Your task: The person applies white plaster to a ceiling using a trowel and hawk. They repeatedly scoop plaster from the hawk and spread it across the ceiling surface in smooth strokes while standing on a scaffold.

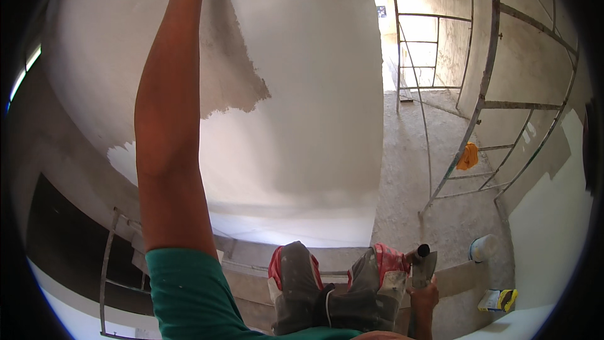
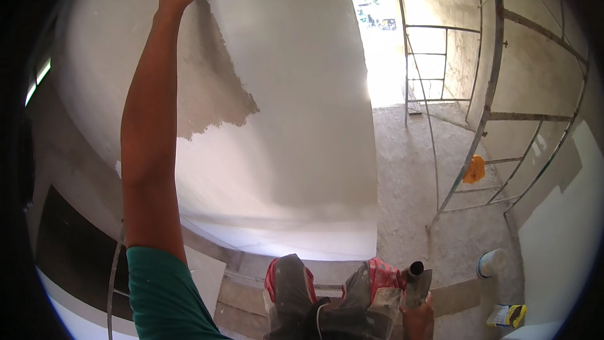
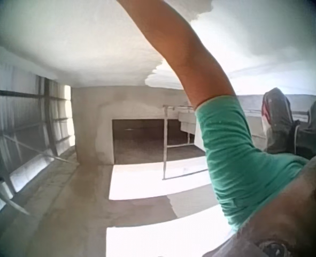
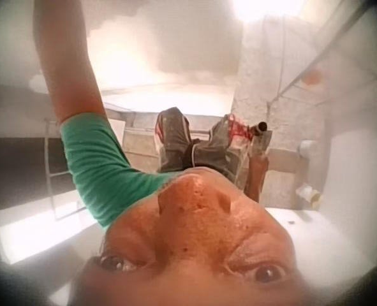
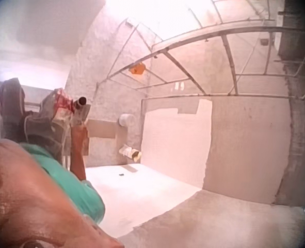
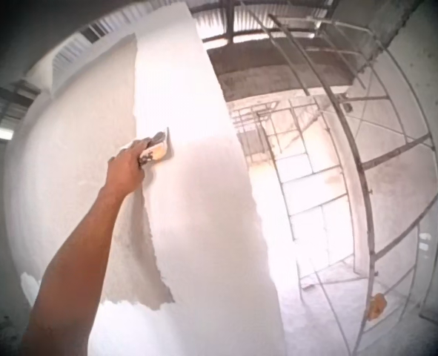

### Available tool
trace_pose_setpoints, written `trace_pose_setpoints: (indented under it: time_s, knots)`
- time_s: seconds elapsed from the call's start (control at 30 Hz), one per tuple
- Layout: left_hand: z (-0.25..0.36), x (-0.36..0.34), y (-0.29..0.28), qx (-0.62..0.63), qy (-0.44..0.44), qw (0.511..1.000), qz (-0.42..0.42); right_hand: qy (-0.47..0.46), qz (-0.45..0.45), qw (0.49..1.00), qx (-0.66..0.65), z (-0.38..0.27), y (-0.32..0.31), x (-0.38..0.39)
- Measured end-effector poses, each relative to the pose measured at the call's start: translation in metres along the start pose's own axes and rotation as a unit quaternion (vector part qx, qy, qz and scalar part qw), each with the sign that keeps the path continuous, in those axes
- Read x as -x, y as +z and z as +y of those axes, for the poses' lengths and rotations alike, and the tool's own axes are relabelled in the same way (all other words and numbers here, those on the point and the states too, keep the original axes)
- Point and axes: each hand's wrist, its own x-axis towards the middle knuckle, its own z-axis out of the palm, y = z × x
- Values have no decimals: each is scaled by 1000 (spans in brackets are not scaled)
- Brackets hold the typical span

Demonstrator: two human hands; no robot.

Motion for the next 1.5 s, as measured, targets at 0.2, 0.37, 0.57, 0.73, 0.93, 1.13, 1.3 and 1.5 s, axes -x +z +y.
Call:
trace_pose_setpoints:
  time_s: [0.2,0.37,0.57,0.73,0.93,1.13,1.3,1.5]
  knots:
    - [31,45,-22,-24,19,996,-88,-27,-31,999,-19,21,22,-12]
    - [57,208,44,-110,79,990,-32,0,-12,1000,8,33,27,-21]
    - [110,393,46,-11,-12,979,-204,19,-53,998,14,27,23,-19]
    - [134,514,18,68,-5,933,-353,9,-36,999,28,25,23,-19]
    - [146,517,-46,344,-302,850,-260,14,-30,999,22,15,25,-24]
    - [149,468,-107,508,-752,350,-232,45,-52,994,84,29,25,-29]
    - [90,373,-193,453,-830,259,-199,162,-56,968,184,-5,-55,13]
    - [19,358,-289,317,-905,232,-162,178,-137,950,216,-10,-190,83]
